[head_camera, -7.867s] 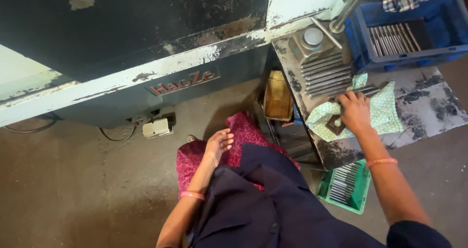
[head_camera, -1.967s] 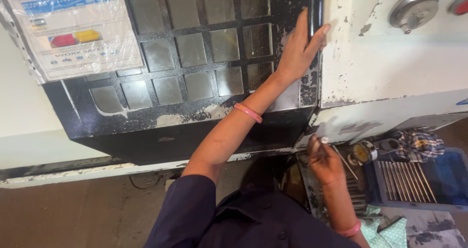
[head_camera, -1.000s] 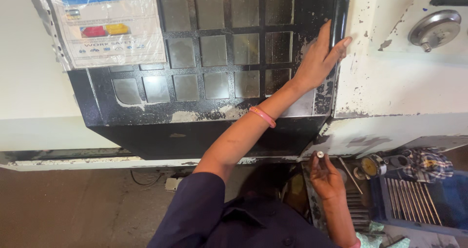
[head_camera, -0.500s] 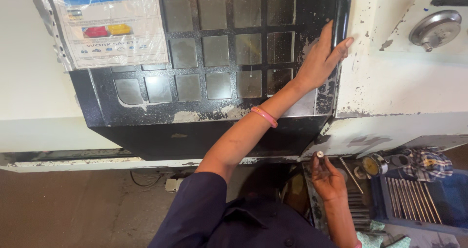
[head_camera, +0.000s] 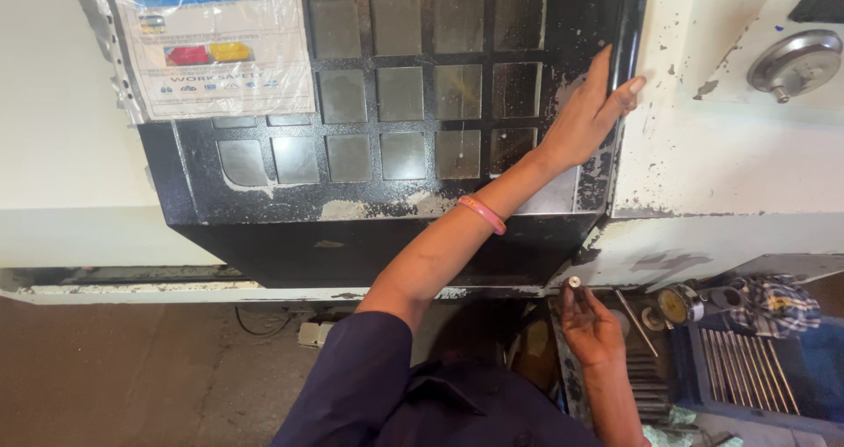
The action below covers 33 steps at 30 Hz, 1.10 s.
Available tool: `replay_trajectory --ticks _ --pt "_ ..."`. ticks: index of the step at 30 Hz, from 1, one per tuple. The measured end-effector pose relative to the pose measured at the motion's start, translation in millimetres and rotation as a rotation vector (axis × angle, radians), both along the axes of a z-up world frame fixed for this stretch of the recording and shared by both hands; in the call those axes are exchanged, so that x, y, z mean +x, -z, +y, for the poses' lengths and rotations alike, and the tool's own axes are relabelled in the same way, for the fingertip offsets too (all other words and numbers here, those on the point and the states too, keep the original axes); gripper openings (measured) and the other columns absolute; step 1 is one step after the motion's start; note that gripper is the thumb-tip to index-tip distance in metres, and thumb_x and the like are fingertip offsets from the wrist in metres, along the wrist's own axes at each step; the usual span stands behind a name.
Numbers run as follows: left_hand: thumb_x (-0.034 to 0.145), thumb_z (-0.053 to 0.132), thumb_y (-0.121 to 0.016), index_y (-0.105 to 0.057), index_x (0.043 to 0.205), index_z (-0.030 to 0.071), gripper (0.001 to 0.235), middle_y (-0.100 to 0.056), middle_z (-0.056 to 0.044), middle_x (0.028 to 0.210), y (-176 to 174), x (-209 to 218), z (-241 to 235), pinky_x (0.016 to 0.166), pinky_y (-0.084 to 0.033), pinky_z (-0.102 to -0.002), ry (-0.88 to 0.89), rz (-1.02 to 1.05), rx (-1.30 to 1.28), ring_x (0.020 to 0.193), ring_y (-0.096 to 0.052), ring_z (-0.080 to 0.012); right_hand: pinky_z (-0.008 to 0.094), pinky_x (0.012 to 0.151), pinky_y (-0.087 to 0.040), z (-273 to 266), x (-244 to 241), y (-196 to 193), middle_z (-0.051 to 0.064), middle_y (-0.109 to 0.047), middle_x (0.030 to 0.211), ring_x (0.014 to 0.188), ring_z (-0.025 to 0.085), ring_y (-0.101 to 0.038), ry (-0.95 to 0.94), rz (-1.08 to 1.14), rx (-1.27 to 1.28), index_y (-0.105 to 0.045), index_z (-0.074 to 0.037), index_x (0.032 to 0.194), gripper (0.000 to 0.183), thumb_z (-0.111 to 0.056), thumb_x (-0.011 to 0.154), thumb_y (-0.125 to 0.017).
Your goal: The person opens and closes the door of a large industrial machine, inserts a cylindrical metal rod into a fixture inside, and presses a red button on the control panel. This sequence is repeated multiple times throughout the clip.
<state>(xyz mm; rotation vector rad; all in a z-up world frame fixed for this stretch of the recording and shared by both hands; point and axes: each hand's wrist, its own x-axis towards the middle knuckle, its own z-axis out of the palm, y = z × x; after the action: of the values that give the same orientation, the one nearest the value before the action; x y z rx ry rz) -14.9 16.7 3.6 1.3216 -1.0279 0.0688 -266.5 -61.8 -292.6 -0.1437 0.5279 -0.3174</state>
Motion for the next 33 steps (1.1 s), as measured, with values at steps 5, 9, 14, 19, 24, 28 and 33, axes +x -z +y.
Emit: replay_trajectory --ticks 5,9,14,19,24,28,33 --pt "0.105 0.056 -0.041 -0.023 0.157 -0.004 0.081 -0.061 -0.006 0.082 -3 -1 4 0.076 -0.058 -0.035 0.011 -0.005 -0.004 0.078 -0.065 -0.017 0.038 0.093 -0.057 1 0 -3 0.017 -0.068 0.118 0.11 0.031 -0.069 0.001 -0.016 0.092 -0.062 0.006 0.12 0.023 -0.001 0.098 -0.062" --pt "0.104 0.054 -0.042 -0.023 0.156 -0.004 0.08 -0.062 -0.007 0.082 -4 -2 5 0.076 -0.057 -0.036 0.017 0.018 0.009 0.078 -0.064 -0.0175 0.038 0.092 -0.057 3 -1 -6 0.018 -0.068 0.119 0.11 0.031 -0.069 -0.008 -0.021 0.111 -0.062 0.006 0.119 0.023 0.0 0.097 -0.062" --pt "0.105 0.054 -0.041 -0.022 0.158 -0.004 0.08 -0.062 -0.008 0.085 -3 -2 6 0.08 -0.057 -0.036 0.028 0.006 -0.007 0.081 -0.065 -0.0183 0.038 0.093 -0.057 5 -2 -4 0.017 -0.067 0.12 0.111 0.032 -0.069 0.003 0.009 0.046 -0.061 0.005 0.116 0.02 -0.002 0.097 -0.062" --pt "0.105 0.053 -0.041 -0.02 0.159 -0.003 0.08 -0.062 -0.009 0.089 -2 -3 8 0.082 -0.058 -0.036 0.036 0.029 0.011 0.084 -0.065 -0.0189 0.038 0.093 -0.057 5 -3 -1 0.017 -0.067 0.119 0.111 0.032 -0.069 0.001 0.009 0.04 -0.06 0.006 0.115 0.019 -0.002 0.098 -0.062" --pt "0.105 0.053 -0.042 -0.023 0.158 -0.002 0.079 -0.064 -0.011 0.095 -2 -4 9 0.088 -0.056 -0.038 0.023 0.037 0.02 0.09 -0.067 -0.0205 0.038 0.091 -0.058 5 -6 -3 0.018 -0.067 0.117 0.109 0.033 -0.07 -0.022 -0.003 0.068 -0.059 0.006 0.117 0.022 -0.001 0.096 -0.063" --pt "0.105 0.053 -0.043 -0.022 0.158 -0.002 0.079 -0.063 -0.012 0.099 -3 -5 10 0.089 -0.055 -0.038 0.041 0.045 0.006 0.091 -0.066 -0.021 0.037 0.091 -0.058 9 -8 -8 0.017 -0.067 0.118 0.11 0.031 -0.069 0.015 0.022 0.067 -0.059 0.006 0.117 0.022 -0.001 0.096 -0.063" --pt "0.106 0.054 -0.042 -0.024 0.158 -0.003 0.079 -0.061 -0.011 0.095 -3 -5 9 0.089 -0.055 -0.038 0.047 0.038 0.011 0.09 -0.064 -0.02 0.036 0.09 -0.058 10 -9 -11 0.016 -0.066 0.12 0.11 0.03 -0.07 -0.002 0.006 0.088 -0.059 0.006 0.119 0.025 0.0 0.096 -0.064"
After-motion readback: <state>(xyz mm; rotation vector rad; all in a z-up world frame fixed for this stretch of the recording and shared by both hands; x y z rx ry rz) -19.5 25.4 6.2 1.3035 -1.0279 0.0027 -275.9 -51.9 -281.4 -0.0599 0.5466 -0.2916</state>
